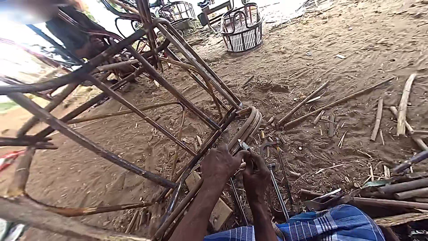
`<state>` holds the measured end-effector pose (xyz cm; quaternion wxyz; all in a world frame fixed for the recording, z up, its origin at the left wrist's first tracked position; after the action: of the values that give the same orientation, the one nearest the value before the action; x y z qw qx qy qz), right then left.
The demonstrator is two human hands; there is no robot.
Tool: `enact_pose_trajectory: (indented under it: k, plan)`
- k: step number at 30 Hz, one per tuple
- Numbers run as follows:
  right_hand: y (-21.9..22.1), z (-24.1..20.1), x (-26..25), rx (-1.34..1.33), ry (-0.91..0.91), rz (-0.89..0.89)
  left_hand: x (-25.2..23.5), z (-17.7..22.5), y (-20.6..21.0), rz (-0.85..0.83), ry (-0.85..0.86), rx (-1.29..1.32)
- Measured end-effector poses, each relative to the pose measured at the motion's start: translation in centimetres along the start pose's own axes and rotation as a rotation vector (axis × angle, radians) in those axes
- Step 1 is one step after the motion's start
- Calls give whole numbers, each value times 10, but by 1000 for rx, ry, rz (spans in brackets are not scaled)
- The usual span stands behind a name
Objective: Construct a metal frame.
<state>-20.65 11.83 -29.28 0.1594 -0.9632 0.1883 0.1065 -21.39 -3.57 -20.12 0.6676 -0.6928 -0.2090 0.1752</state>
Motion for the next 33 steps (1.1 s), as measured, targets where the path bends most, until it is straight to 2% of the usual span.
enact_pose_trajectory:
  k: [3, 6, 8, 11, 12, 14, 15, 16, 17, 18, 20, 22, 25, 27, 30, 33]
  plan:
    - [-1, -2, -10, -45, 32, -45, -9, 8, -6, -59, 36, 71]
    - [-1, 5, -12, -128, -22, -116, -29, 23, 6, -261, 147, 207]
    - [-2, 12, -16, -116, -80, -129, -34, 29, 17, -233, 194, 254]
    - [-2, 20, -13, -53, -72, -53, -21, 33, 15, -140, 127, 117]
    - [-5, 25, -15, -52, -15, -24, -17, 34, 15, -124, 98, 103]
    - [-20, 44, -40, -117, 239, 98, -8, 37, 15, -92, 41, 30]
    - [-37, 57, -70, -134, 361, 197, -2, 36, 20, -104, 9, -2]
    - [-55, 62, -107, -136, 402, 251, 5, 31, 26, -112, -10, -9]
    - [-65, 60, -144, -155, 349, 255, 8, 25, 29, -88, 3, -8]
    - [-72, 50, -174, -169, 220, 246, 9, 22, 30, -63, 41, 16]
    - [-85, 21, -202, -128, -51, 113, 2, 29, 36, -102, 86, 70]
    - [-83, 17, -171, -113, -184, -34, -5, 30, 39, -171, 105, 142]
    - [-47, 51, -76, -251, -138, -245, -3, 26, 43, -285, 135, 361]
    - [-22, 58, -35, -363, -91, -329, 1, 31, 43, -388, 175, 523]
    - [-7, 52, -12, -341, -101, -335, 8, 34, 37, -470, 197, 644]
    - [-7, 54, -14, -309, -137, -276, 3, 36, 45, -411, 176, 554]
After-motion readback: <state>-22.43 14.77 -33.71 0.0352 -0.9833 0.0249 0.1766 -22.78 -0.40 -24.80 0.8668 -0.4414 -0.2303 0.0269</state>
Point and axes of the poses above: each hand's wrist, its own x-axis away from the middle knuckle, its own y-axis out of the palm, z = x × y, the point moved 9 cm from there along -x, towards the middle knuckle, and after that the axes turned 2 degrees about z, right-handed, at the moved point
